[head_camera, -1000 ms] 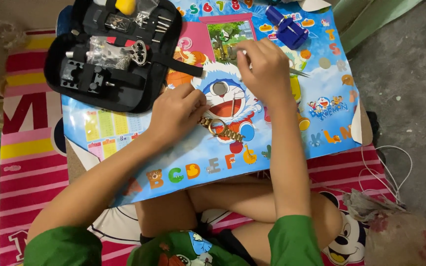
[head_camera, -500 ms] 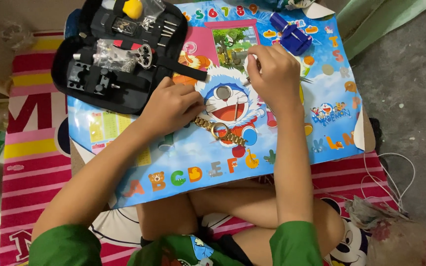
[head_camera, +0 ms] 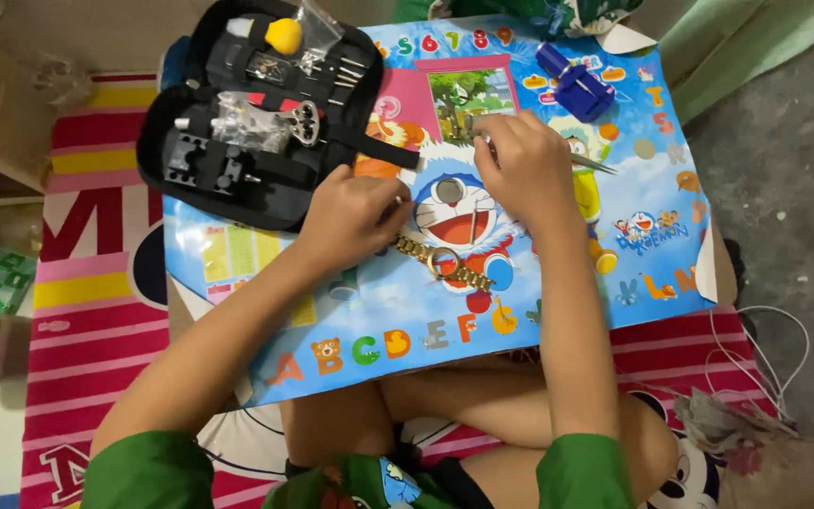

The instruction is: The person is repairing a gold wristwatch by removing and reattaching the watch band links. They use a small tool to push out the pins and then reinsert them to secure the band.

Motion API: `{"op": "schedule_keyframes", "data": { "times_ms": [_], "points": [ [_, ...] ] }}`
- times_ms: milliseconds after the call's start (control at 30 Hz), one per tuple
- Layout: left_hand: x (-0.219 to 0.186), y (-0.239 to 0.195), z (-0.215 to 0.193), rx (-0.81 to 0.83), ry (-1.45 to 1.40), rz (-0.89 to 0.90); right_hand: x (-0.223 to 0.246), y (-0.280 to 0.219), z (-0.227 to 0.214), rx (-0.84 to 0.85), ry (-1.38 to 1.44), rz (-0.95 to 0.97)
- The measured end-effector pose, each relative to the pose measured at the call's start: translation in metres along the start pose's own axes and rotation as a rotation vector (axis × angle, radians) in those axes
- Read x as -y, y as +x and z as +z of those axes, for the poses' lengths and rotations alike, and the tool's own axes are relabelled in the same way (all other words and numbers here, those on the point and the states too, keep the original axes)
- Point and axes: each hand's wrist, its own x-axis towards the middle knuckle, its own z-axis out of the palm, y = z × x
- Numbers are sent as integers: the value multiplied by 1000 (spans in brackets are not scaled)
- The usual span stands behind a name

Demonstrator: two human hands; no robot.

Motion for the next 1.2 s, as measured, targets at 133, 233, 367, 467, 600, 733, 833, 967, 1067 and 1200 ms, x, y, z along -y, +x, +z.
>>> {"op": "schedule_keyframes", "data": {
  "times_ms": [133,233,367,467,600,733,833,967,1067,1200],
  "points": [
    [-5,5,3,-119,266,117,9,5,-6,67,36,8],
    [-7,7,-5,-139,237,52,7,5,-6,110,19,-14],
    [-2,2,-2,-90,204,-83,9,3,-7,111,9,11],
    [-5,2,-6,-17,87,-137,8,3,-10,121,10,5],
    [-10,4,-15,-1,-147,-248,6,2,-10,130,55,11],
    [2,3,-7,-190,-331,-380,10,0,-16,142,81,12],
    [4,5,-10,-334,-486,-479,16,2,-20,139,161,-5],
    [8,7,-16,-341,-912,-726,25,3,-20,82,219,27],
    [13,4,-14,-362,-969,-737,33,5,-22,61,259,18],
    [16,6,-14,-377,-1023,-733,40,7,-21,13,386,21]
  ]
}}
